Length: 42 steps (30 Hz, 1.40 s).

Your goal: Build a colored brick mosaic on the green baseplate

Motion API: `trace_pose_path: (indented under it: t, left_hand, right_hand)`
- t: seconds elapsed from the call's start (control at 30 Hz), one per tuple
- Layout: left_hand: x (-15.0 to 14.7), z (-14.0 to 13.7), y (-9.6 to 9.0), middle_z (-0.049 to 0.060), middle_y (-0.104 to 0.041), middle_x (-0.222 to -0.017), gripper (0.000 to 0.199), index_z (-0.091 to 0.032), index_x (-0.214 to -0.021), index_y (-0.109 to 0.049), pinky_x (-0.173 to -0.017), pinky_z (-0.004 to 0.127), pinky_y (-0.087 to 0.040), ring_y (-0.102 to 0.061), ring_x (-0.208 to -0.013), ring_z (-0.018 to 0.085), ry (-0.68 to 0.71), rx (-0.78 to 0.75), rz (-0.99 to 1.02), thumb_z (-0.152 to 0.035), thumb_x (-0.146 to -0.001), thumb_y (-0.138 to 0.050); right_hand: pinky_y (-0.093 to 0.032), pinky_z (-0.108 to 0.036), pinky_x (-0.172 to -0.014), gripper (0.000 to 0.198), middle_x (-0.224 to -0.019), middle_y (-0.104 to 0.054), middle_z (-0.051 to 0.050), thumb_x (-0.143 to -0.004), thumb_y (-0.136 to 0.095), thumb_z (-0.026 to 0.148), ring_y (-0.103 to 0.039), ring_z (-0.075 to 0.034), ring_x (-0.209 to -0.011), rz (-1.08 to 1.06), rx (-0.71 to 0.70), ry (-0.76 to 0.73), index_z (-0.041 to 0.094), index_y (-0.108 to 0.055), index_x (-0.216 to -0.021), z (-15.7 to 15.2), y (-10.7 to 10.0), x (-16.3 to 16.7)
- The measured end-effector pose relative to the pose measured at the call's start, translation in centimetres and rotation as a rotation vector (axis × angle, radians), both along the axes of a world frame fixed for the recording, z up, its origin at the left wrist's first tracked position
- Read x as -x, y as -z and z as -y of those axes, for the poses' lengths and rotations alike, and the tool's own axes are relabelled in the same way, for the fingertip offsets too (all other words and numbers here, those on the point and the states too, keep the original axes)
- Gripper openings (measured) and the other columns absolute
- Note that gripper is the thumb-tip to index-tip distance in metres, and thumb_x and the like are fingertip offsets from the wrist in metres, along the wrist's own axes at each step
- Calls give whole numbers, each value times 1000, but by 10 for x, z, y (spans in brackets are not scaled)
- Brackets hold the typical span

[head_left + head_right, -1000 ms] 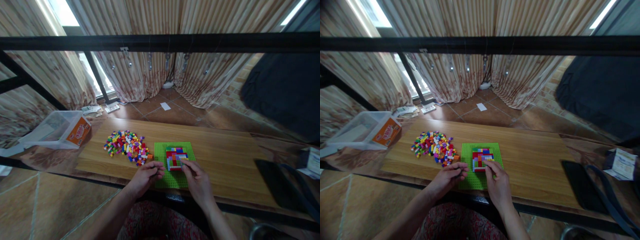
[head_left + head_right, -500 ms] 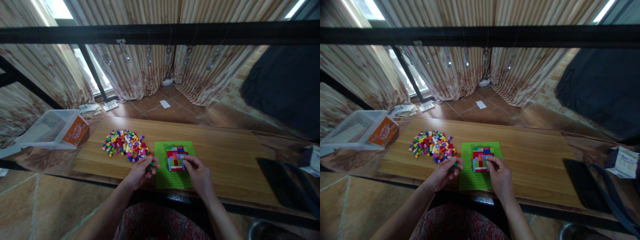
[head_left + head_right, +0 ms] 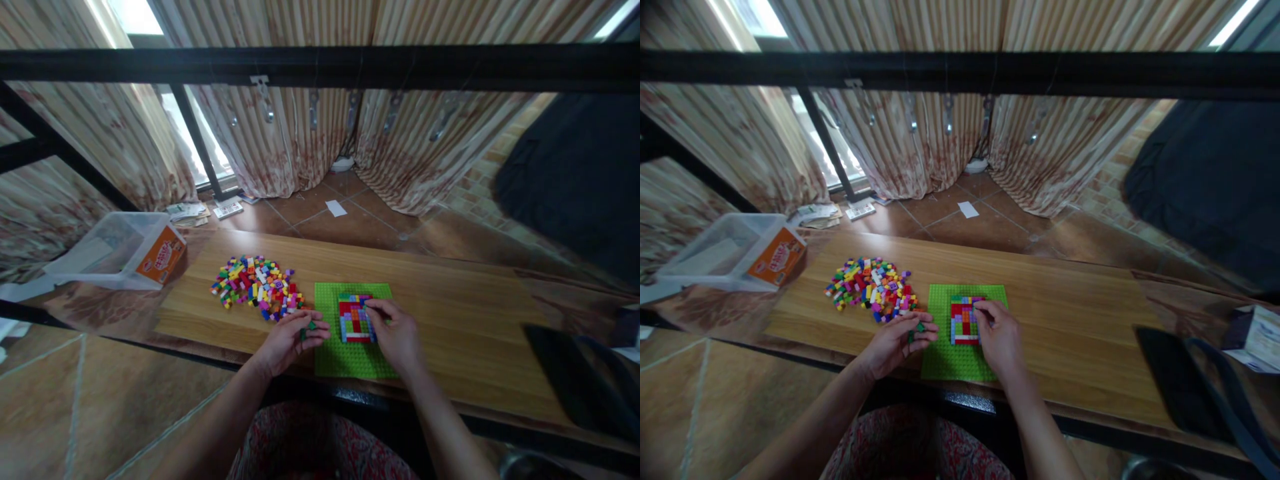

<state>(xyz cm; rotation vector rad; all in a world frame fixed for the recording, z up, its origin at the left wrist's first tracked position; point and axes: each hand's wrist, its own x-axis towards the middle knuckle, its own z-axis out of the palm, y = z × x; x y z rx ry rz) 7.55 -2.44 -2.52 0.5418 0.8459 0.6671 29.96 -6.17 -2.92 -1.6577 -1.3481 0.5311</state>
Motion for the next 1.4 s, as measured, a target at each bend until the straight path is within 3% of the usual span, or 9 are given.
trace_pose_path:
  t: [0.23,0.47,0.63,0.8,0.93,1.07,1.4]
  left_hand:
    - [0,1,2,13,-74,-91,15,-10,-100,-63,-69,23,-56,-72,-77,17,0,-19,-21,-18,-88,-59]
    - [1,2,4,13,-73,-92,17,-9,-101,-64,-69,24,-56,-72,-78,17,4,-18,-2,-18,-87,-60]
    - [1,2,4,13,-73,-91,16,-9,-100,-64,-68,23,-56,-72,-77,17,9,-15,2,-18,-86,-61]
    - [1,2,3,12,-73,-90,17,-10,-100,-63,-69,23,-56,-71,-77,17,11,-25,15,-20,-85,-63]
    - [1,3,4,11,-73,-90,19,-11,-100,-63,-69,23,-56,-71,-77,17,14,-27,19,-21,-84,-66]
    - [1,3,5,11,-73,-89,20,-11,-100,-63,-70,24,-56,-71,-76,16,14,-26,22,-22,-84,-67]
    - [0,3,7,11,-73,-90,18,-11,-100,-63,-70,23,-55,-71,-78,16,10,-33,39,-21,-85,-65]
  right_hand:
    - [-47,-39,-84,23,-91,-70,-6,-89,-49,28,-60,-22,-90,279,1,-110,22,-71,-85,-31,-1,-5]
    - [-44,-39,-87,18,-91,-71,-6,-88,-53,20,-58,-23,-92,399,-41,-213,22,-70,-86,-43,3,-4]
    - [-46,-40,-86,17,-89,-72,-5,-87,-55,18,-60,-22,-90,347,-45,-229,23,-72,-87,-46,6,-3]
    - [-49,-39,-87,28,-91,-71,-5,-86,-56,19,-63,-21,-89,242,-20,-218,23,-70,-109,-49,9,-6]
    - [-50,-39,-87,35,-90,-71,-3,-87,-56,18,-63,-20,-90,275,-20,-294,27,-67,-119,-51,5,-10]
    - [-51,-37,-85,37,-89,-71,-3,-87,-55,15,-63,-20,-89,308,-47,-373,27,-68,-119,-54,3,-14]
    - [-50,-36,-88,37,-94,-73,-2,-82,-60,12,-67,-18,-91,297,93,-465,28,-68,-115,-66,-4,-22]
